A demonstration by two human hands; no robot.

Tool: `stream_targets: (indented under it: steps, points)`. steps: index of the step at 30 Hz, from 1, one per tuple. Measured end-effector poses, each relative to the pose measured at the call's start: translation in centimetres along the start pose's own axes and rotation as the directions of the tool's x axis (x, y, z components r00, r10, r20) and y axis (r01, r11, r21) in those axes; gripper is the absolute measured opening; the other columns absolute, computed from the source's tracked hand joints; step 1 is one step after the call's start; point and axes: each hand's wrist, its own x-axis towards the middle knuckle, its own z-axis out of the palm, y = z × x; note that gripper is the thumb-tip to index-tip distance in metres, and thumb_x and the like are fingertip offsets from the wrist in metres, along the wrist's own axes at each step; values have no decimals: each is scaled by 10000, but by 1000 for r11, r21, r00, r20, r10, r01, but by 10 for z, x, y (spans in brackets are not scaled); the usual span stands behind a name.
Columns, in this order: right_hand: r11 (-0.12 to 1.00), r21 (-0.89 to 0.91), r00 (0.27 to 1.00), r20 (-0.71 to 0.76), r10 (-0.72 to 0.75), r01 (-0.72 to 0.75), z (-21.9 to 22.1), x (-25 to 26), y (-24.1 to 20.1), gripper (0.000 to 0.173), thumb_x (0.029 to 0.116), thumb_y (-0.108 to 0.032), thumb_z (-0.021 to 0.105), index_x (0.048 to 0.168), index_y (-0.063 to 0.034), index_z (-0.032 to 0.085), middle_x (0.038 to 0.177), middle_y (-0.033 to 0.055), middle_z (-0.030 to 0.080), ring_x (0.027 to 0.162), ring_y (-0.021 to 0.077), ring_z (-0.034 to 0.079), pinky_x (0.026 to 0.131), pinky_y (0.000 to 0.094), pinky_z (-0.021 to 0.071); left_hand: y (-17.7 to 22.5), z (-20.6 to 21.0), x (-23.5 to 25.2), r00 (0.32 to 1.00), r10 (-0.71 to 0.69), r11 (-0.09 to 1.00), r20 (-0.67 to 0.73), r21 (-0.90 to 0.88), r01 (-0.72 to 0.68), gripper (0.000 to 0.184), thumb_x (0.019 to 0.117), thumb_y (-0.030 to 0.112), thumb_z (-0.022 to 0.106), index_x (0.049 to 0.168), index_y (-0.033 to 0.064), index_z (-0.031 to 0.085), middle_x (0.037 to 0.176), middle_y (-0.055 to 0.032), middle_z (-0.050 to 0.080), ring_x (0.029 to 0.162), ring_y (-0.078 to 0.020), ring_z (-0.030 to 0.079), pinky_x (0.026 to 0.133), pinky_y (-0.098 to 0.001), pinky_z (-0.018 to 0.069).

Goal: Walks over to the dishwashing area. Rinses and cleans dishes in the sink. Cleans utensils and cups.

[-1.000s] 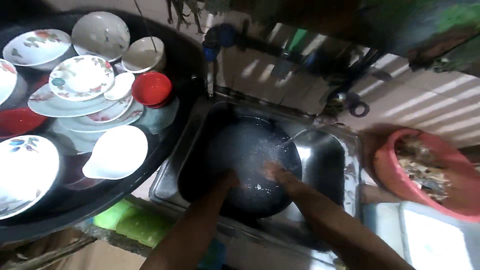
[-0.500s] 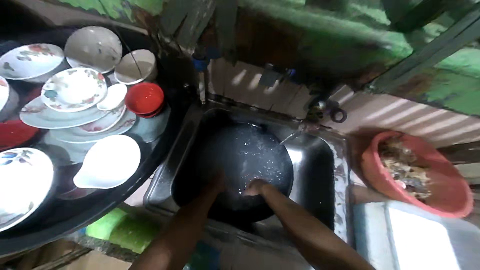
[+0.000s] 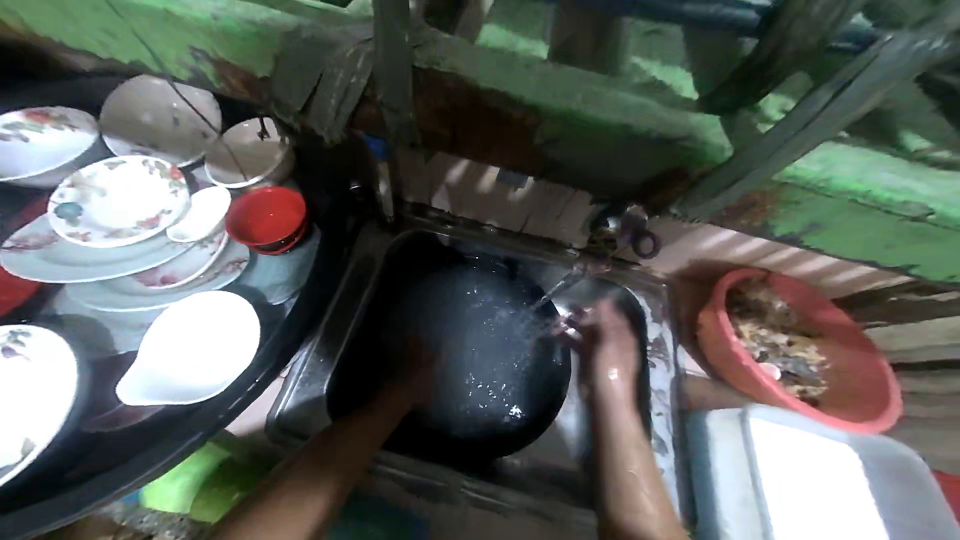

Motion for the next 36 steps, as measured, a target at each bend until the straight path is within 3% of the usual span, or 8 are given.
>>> stream_targets:
  steps: [4, 7, 12, 16, 22, 25, 30, 36]
  points:
    - [695, -563, 867, 84, -491, 447, -12, 7, -109, 583, 990, -362, 637, 1424, 7, 516, 1352, 150, 616, 1241, 145, 598, 1072, 362, 482, 5, 21, 11, 974, 215, 959, 66, 172, -224, 696, 1020, 83, 571, 1645, 156, 273, 1718, -200, 114, 1592, -401, 49, 1246, -674, 46]
    - [351, -868, 936, 334, -107, 350, 24, -27, -193, 440, 1076, -271, 549, 1324, 90, 595, 1340, 307, 601, 1272, 399, 566, 1093, 528, 402, 11, 36, 13, 957, 288, 955, -19, 83, -286, 694, 1046, 64, 518, 1660, 195, 224, 1739, -126, 71, 1604, -343, 35, 1266, -633, 17]
    - [412, -846, 902, 416, 111, 340, 41, 0, -197, 269, 1099, -27, 387, 1235, 134, 556, 1040, 177, 574, 895, 121, 513, 835, 200, 422, 44, 12, 2, 995, 6, 958, -99, -286, -34, 589, 1081, 186, 506, 1611, 36, 298, 1672, -199, 278, 1534, -362, 303, 1241, -509, 276]
    - [38, -903, 898, 429, 101, 428, 43, 8, -193, 349, 1089, -68, 462, 1395, 75, 548, 1373, 337, 571, 1283, 491, 555, 1081, 605, 401, 52, 19, 29, 992, -126, 914, 22, -385, 125, 563, 1024, 110, 603, 1524, -60, 405, 1582, -267, 399, 1470, -412, 388, 1203, -538, 327]
    - [407, -754, 735, 144, -663, 515, -12, -27, -81, 481, 1042, -328, 572, 1342, 48, 546, 1254, 258, 633, 1152, 346, 646, 999, 504, 528, 62, 16, 49, 983, -179, 893, 37, -413, 178, 490, 1041, 164, 575, 1476, -42, 480, 1478, -278, 511, 1372, -428, 497, 1141, -569, 398]
    - [509, -698, 861, 457, -226, 504, -3, -18, 19, 436, 988, -287, 682, 1306, 2, 612, 1261, 213, 655, 1162, 360, 655, 983, 572, 546, 44, 13, 37, 998, 14, 968, -60, -251, -28, 422, 1014, 177, 620, 1410, 37, 587, 1395, -233, 596, 1295, -417, 565, 1073, -607, 448]
    - [226, -620, 485, 751, 449, 752, 62, 27, 116, 1020, 820, -539, 823, 1603, -91, 347, 1655, 188, 319, 1551, 371, 253, 1253, 570, 232, 8, -10, 24, 998, -16, 994, 67, -109, 23, 804, 885, 179, 798, 1577, 108, 394, 1512, -221, 501, 1359, -431, 512, 1088, -640, 434]
    - [40, -663, 406, 503, 763, 747, 85, 42, 116, 488, 1029, -221, 619, 1435, 39, 542, 1463, 288, 532, 1389, 456, 479, 1152, 640, 335, -13, 14, 14, 949, -277, 953, 150, -83, 291, 551, 936, 229, 736, 1400, -19, 574, 1453, -267, 539, 1368, -463, 489, 1100, -665, 399]
